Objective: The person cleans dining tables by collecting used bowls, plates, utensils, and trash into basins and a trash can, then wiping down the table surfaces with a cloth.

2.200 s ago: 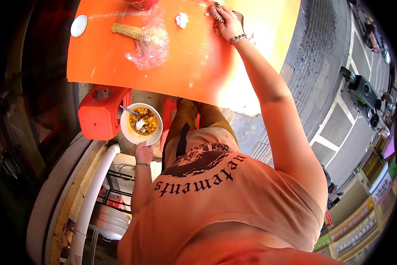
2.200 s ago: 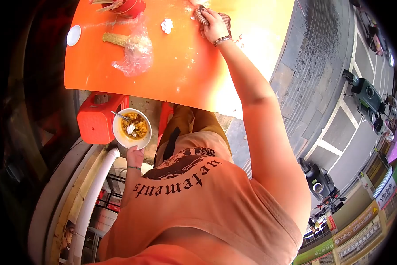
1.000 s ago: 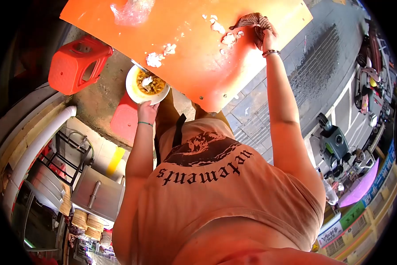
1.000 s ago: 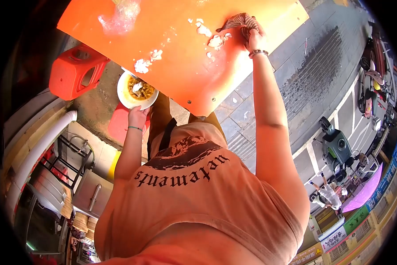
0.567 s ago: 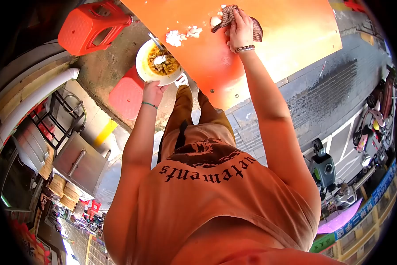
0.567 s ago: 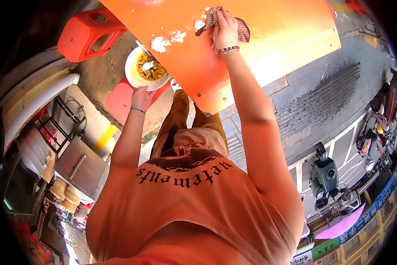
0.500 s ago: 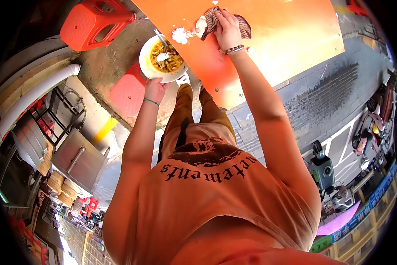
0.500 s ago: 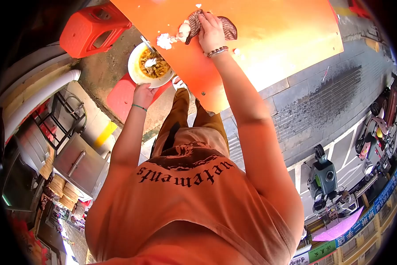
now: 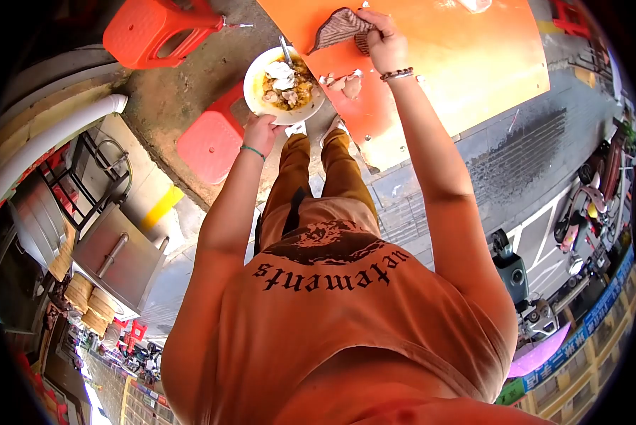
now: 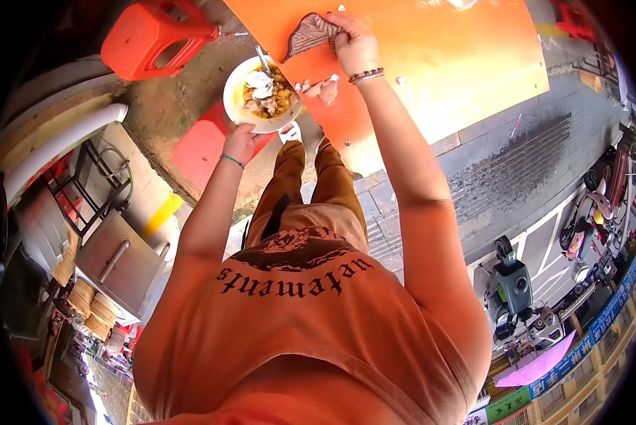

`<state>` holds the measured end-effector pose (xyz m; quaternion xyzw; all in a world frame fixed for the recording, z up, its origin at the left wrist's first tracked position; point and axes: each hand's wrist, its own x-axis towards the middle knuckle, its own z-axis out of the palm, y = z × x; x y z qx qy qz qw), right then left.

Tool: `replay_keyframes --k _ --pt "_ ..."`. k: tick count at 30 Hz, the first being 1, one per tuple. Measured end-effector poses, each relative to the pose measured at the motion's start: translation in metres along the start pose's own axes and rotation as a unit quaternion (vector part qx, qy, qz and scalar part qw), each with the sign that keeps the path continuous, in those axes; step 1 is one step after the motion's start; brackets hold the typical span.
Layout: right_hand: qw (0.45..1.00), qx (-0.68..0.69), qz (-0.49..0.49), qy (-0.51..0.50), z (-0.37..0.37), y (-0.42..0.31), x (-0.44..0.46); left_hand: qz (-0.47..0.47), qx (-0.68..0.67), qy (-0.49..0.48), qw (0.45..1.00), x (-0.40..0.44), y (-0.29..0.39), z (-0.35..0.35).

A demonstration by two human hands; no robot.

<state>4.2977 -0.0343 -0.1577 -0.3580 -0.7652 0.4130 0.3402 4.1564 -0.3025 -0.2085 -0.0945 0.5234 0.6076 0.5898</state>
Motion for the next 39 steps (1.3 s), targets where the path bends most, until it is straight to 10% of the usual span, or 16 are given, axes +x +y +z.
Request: replay_keyframes --k 6,9,17,22,27,29,39 --pt "0.966 -0.241 0.083 0.047 -0.001 0.044 0.052 -0.001 -0.011 0.012 1.0 0.002 -0.008 -0.014" --pt "0.957 -0.28 -0.042 0.06 0.03 0.02 0.02 -0.045 -0.021 -0.043 0.998 -0.001 -0.015 -0.024" --pt "0.988 -0.148 -0.038 -0.034 0.063 -0.028 -0.063 -0.032 0.025 0.003 0.999 -0.019 -0.011 -0.009" --pt "0.965 0.093 0.135 0.202 -0.052 -0.028 -0.067 -0.061 0.029 0.005 0.998 -0.022 -0.02 -0.014" --pt "0.895 -0.31 0.197 0.253 -0.153 0.082 -0.092 -0.063 0.056 0.008 0.996 -0.021 -0.027 -0.019" --pt "0.845 -0.376 0.274 0.264 -0.147 0.113 -0.103 -0.075 0.044 -0.016 0.996 -0.02 -0.028 -0.021" --pt "0.971 -0.194 0.114 0.081 0.05 -0.024 -0.127 -0.073 0.05 -0.022 0.996 -0.016 -0.039 -0.022"
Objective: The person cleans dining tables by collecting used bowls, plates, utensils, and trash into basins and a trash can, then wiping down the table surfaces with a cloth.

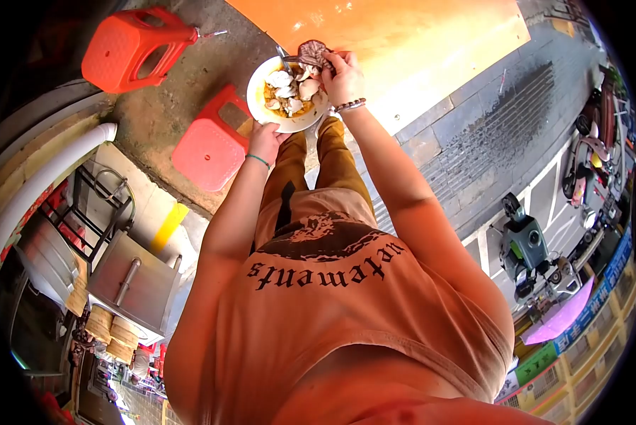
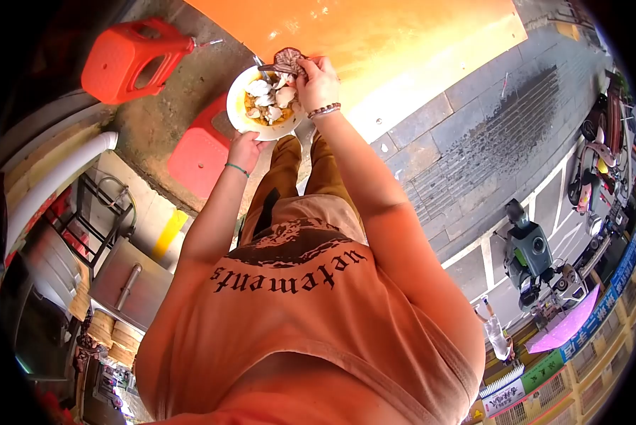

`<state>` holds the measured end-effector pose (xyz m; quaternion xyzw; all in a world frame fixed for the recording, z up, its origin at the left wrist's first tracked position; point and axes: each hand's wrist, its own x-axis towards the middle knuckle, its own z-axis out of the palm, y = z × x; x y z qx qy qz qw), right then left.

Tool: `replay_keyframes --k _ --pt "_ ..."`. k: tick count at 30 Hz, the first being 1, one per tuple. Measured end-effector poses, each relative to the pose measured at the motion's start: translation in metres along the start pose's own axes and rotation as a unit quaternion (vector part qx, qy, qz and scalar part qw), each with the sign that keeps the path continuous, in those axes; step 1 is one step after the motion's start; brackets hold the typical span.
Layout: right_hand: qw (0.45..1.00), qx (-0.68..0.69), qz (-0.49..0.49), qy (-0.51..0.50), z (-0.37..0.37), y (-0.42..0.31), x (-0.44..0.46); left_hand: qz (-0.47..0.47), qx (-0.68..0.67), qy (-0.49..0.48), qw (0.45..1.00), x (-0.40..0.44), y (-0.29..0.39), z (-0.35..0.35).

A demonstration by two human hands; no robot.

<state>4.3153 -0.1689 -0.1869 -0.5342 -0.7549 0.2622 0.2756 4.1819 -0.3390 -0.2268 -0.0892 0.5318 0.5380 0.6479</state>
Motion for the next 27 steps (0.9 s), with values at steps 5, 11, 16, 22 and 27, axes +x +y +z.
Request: replay_keyframes --k 5,11,16,22,27 --pt "0.988 0.087 0.072 -0.109 -0.012 -0.013 -0.013 0.0 0.009 0.003 1.0 -0.006 0.001 0.004" --pt "0.979 0.013 0.151 0.135 -0.122 0.098 0.032 -0.005 0.015 0.012 1.0 -0.014 0.0 -0.003" --pt "0.975 -0.186 0.062 0.104 -0.107 0.146 0.022 -0.033 0.04 0.019 0.998 -0.019 -0.005 -0.01" --pt "0.994 -0.07 -0.08 0.012 -0.037 0.031 -0.046 -0.054 0.033 0.019 0.998 -0.02 -0.006 -0.013" --pt "0.999 0.036 -0.022 -0.013 -0.086 0.053 -0.019 -0.06 0.031 0.01 0.998 -0.018 -0.007 -0.019"
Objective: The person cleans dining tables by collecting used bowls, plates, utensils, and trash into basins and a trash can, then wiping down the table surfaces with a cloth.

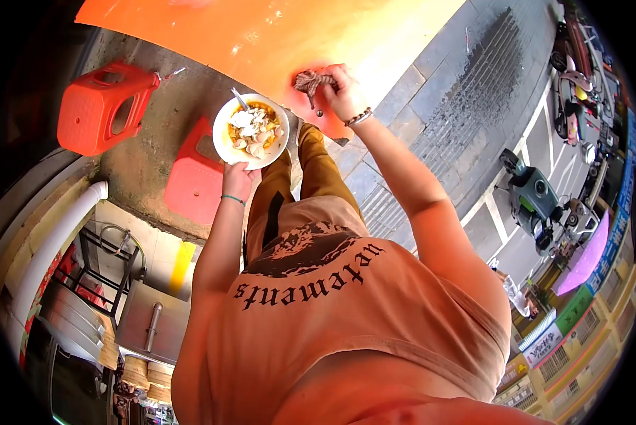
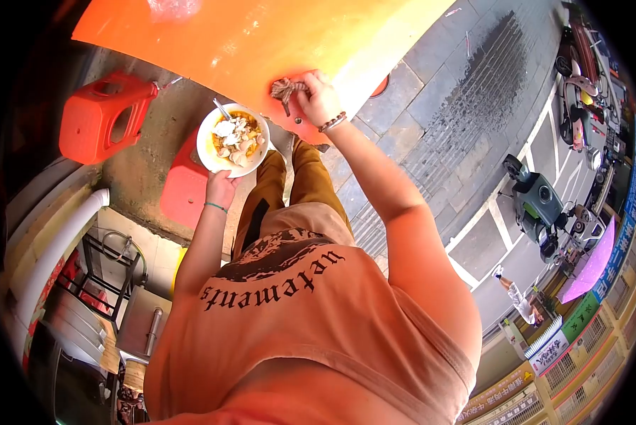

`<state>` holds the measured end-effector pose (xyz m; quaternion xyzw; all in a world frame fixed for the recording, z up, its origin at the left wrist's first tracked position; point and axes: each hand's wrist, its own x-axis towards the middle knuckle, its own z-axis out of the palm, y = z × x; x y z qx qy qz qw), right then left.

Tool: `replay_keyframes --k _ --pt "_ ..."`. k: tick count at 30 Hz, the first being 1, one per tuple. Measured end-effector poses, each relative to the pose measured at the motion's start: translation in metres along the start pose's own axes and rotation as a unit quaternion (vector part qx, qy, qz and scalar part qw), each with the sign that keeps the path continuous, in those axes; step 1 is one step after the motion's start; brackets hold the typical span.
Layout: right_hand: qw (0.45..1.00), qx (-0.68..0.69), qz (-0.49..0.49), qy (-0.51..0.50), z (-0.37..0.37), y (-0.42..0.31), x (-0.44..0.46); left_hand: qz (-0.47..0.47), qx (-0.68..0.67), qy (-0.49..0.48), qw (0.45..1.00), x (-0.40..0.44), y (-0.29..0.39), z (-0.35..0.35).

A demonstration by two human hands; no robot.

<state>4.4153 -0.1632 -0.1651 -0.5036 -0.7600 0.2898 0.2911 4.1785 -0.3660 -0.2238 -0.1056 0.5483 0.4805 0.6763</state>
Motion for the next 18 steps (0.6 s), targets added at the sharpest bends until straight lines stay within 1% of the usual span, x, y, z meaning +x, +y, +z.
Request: replay_keyframes --k 1,2,3,4,5,6,7,8,9,10,12,13,14,15,16,18 --pt "0.997 0.041 0.062 0.036 -0.02 0.026 0.013 0.001 -0.006 -0.004 1.0 -0.001 0.001 0.001" --pt "0.983 0.071 0.117 0.119 -0.041 0.055 0.031 0.002 -0.012 -0.005 1.0 -0.003 0.002 0.001" --pt "0.958 0.137 0.186 0.169 -0.069 0.082 0.048 -0.002 -0.01 -0.004 1.0 -0.007 0.002 0.004" --pt "0.939 0.176 0.233 0.183 -0.098 0.113 0.066 -0.005 0.001 0.005 1.0 -0.012 0.005 0.008" --pt "0.94 0.099 0.229 0.233 -0.117 0.165 0.081 -0.005 0.01 0.015 1.0 -0.012 0.007 0.011" --pt "0.925 0.072 0.283 0.245 -0.14 0.172 0.093 -0.001 0.007 0.021 1.0 -0.01 0.004 0.006" --pt "0.917 -0.07 0.28 0.275 -0.152 0.189 0.1 -0.006 0.005 0.017 1.0 -0.004 -0.002 -0.004" --pt "0.896 -0.075 0.36 0.248 -0.158 0.245 0.106 -0.007 -0.001 0.014 1.0 0.0 -0.004 -0.009" --pt "0.896 -0.079 0.383 0.212 -0.156 0.276 0.107 0.003 -0.005 0.01 1.0 0.0 0.0 -0.004" --pt "0.883 -0.196 0.378 0.2 -0.15 0.267 0.107 0.007 -0.006 0.008 1.0 -0.006 0.0 -0.001" --pt "0.901 -0.298 0.263 0.174 -0.122 0.194 0.095 0.015 0.003 0.024 1.0 -0.002 -0.005 -0.003" --pt "0.923 -0.274 0.229 0.147 -0.104 0.174 0.082 0.011 -0.004 0.023 1.0 0.0 -0.006 -0.004" --pt "0.943 -0.249 0.174 0.138 -0.081 0.148 0.064 0.006 -0.011 0.021 1.0 0.001 -0.008 -0.008" --pt "0.964 -0.195 0.127 0.126 -0.057 0.113 0.046 0.002 -0.017 0.014 1.0 0.006 -0.012 -0.014" --pt "0.975 -0.156 0.112 0.109 -0.034 0.084 0.029 0.0 -0.024 0.003 1.0 0.01 -0.015 -0.017" --pt "0.99 -0.121 0.016 0.071 0.008 0.03 0.001 0.003 -0.031 0.017 0.999 0.01 -0.015 -0.014"
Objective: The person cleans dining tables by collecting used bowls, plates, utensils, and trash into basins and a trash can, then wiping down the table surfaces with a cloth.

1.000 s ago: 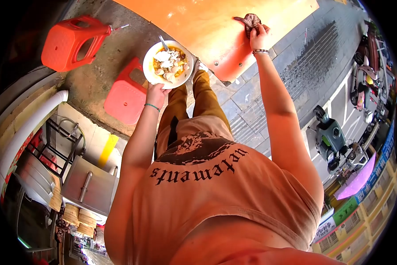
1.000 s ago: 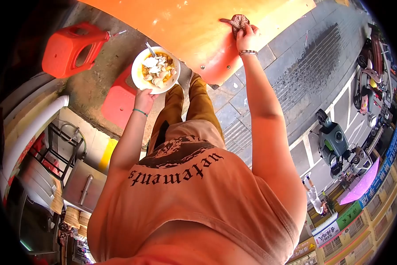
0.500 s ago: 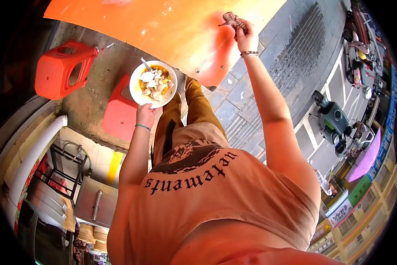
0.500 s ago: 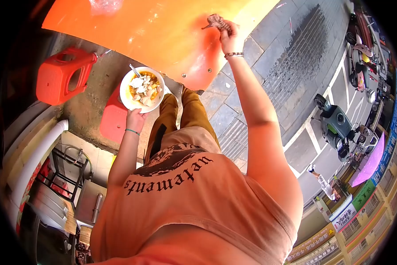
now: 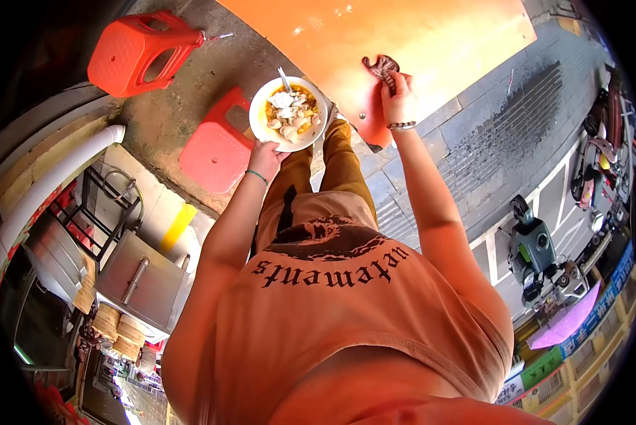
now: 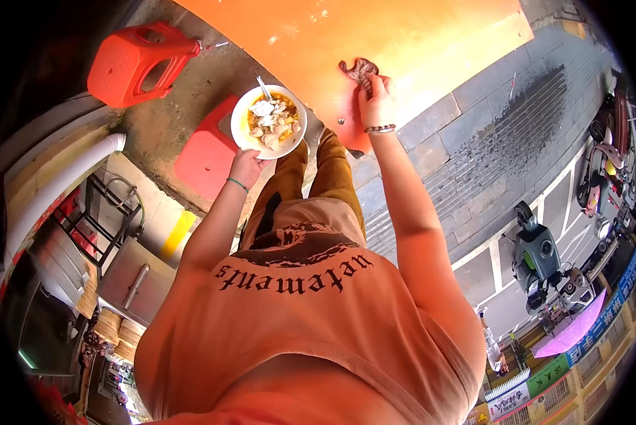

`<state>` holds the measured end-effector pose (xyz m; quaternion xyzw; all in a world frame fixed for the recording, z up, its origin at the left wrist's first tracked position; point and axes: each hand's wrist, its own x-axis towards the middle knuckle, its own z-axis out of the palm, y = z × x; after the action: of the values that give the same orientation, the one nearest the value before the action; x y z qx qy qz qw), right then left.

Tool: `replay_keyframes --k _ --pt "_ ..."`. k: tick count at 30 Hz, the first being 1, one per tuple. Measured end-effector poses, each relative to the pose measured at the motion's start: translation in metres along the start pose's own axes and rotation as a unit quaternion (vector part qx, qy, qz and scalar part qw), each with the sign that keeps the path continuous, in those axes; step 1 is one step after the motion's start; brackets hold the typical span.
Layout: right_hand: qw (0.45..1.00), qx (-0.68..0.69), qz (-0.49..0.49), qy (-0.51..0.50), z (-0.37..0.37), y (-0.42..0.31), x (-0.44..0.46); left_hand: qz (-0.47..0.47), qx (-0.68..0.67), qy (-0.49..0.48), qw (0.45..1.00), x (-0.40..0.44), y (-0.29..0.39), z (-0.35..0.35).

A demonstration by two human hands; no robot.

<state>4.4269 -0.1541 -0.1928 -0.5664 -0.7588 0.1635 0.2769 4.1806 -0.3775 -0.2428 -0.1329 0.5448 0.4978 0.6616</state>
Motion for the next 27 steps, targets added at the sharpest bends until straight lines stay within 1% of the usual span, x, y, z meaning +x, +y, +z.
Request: replay_keyframes --k 2,3,4,6,7,8,10,11,12,14,16,17,18,20,22,23,24,25,26,27 --pt "0.998 0.045 -0.008 -0.031 0.016 -0.047 -0.02 -0.013 -0.033 -0.021 0.999 -0.001 0.001 0.002" --pt "0.995 0.064 -0.013 -0.074 0.022 -0.058 -0.025 -0.017 -0.029 -0.021 0.999 -0.001 0.001 0.001" --pt "0.985 0.116 -0.029 -0.127 0.025 -0.071 -0.026 -0.019 -0.046 -0.018 0.999 -0.007 0.003 0.006" --pt "0.968 0.159 0.005 -0.195 0.021 -0.097 -0.019 -0.02 -0.063 -0.016 0.998 -0.011 0.007 0.007" --pt "0.963 0.189 0.066 -0.179 0.016 -0.107 -0.011 -0.014 -0.065 -0.018 0.998 -0.016 0.011 0.007" --pt "0.966 0.209 0.084 -0.13 0.015 -0.109 -0.002 -0.008 -0.067 -0.023 0.997 -0.02 0.016 0.007" --pt "0.922 0.327 0.187 -0.093 0.018 -0.086 0.016 0.017 -0.095 -0.028 0.995 -0.033 0.022 0.008" --pt "0.957 0.259 0.111 -0.067 0.011 -0.072 0.024 0.023 -0.095 -0.018 0.995 -0.036 0.024 0.004" --pt "0.933 0.321 0.151 -0.065 -0.003 -0.067 0.032 0.033 -0.085 -0.024 0.996 -0.046 0.03 0.005" --pt "0.964 0.243 0.101 -0.045 -0.014 -0.062 0.038 0.046 -0.101 -0.034 0.993 -0.056 0.05 -0.018" --pt "0.933 0.28 0.202 -0.098 -0.035 -0.045 0.043 0.073 -0.114 -0.04 0.99 -0.073 0.072 -0.017" --pt "0.924 0.284 0.237 -0.095 -0.058 -0.057 0.048 0.082 -0.132 -0.048 0.987 -0.079 0.082 -0.015" --pt "0.936 0.277 0.207 -0.071 -0.053 -0.027 0.046 0.091 -0.152 -0.054 0.983 -0.083 0.092 -0.015" --pt "0.918 0.315 0.237 -0.036 -0.07 -0.017 0.05 0.108 -0.105 -0.052 0.987 -0.092 0.111 -0.013" --pt "0.924 0.275 0.26 -0.046 -0.077 -0.009 0.06 0.124 -0.086 -0.025 0.988 -0.099 0.135 -0.003" --pt "0.907 0.304 0.285 -0.059 -0.076 -0.004 0.066 0.129 -0.096 -0.031 0.986 -0.098 0.146 -0.001" --pt "0.901 0.317 0.29 -0.062 -0.063 0.019 0.069 0.134 -0.104 -0.037 0.985 -0.095 0.156 -0.002" --pt "0.913 0.306 0.267 -0.045 -0.051 0.026 0.073 0.146 -0.114 -0.026 0.982 -0.086 0.163 -0.004" --pt "0.924 0.295 0.243 -0.025 -0.044 0.018 0.081 0.153 -0.113 -0.012 0.982 -0.084 0.175 0.002" --pt "0.902 0.297 0.304 -0.079 -0.044 0.013 0.089 0.156 -0.121 -0.013 0.98 -0.073 0.183 0.001"
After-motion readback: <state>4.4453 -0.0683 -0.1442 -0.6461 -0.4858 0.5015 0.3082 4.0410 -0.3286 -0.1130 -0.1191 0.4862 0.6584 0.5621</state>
